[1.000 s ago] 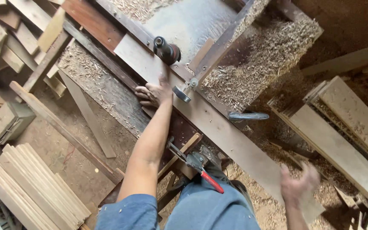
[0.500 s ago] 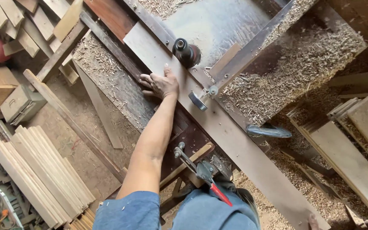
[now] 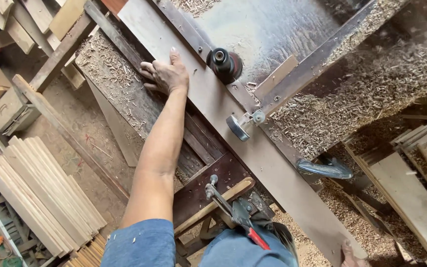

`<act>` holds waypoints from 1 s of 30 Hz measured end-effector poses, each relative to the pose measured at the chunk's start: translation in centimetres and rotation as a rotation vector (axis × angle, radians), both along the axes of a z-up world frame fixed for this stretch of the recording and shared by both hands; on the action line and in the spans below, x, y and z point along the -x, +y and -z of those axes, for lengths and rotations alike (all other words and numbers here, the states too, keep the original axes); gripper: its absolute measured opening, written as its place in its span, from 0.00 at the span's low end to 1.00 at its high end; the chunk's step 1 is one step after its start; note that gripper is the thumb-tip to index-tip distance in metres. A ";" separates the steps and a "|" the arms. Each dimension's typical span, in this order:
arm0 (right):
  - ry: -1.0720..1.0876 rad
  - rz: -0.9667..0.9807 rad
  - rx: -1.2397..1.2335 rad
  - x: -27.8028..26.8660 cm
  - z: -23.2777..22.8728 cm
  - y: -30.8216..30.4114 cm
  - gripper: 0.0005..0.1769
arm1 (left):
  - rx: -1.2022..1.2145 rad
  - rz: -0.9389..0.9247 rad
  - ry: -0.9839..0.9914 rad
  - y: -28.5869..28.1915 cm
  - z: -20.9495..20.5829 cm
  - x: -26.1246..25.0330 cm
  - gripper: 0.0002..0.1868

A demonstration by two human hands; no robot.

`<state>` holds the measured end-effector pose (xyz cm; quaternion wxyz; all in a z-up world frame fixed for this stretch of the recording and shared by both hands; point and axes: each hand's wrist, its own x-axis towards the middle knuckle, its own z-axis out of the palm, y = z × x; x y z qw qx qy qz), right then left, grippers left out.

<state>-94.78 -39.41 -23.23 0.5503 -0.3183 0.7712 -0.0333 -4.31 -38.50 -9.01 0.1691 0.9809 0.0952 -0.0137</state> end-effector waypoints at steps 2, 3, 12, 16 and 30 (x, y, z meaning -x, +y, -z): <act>-0.015 0.018 -0.018 -4.5 1.3 -1.5 0.37 | -0.006 -0.008 0.013 0.2 0.2 -1.3 0.48; -0.079 0.071 0.062 -6.4 -0.2 -1.3 0.40 | -0.006 -0.006 0.000 0.3 0.3 -2.0 0.48; 0.077 -0.107 0.030 -17.5 -9.1 -1.2 0.43 | -0.011 -0.002 -0.055 0.6 0.7 -7.8 0.46; 0.029 -0.036 -0.053 -24.5 -13.7 -2.0 0.41 | -0.028 -0.029 0.013 0.0 -0.7 -10.1 0.42; -0.156 0.231 0.076 -29.7 -13.3 -0.9 0.30 | -0.046 -0.042 0.088 0.5 -0.8 -9.8 0.49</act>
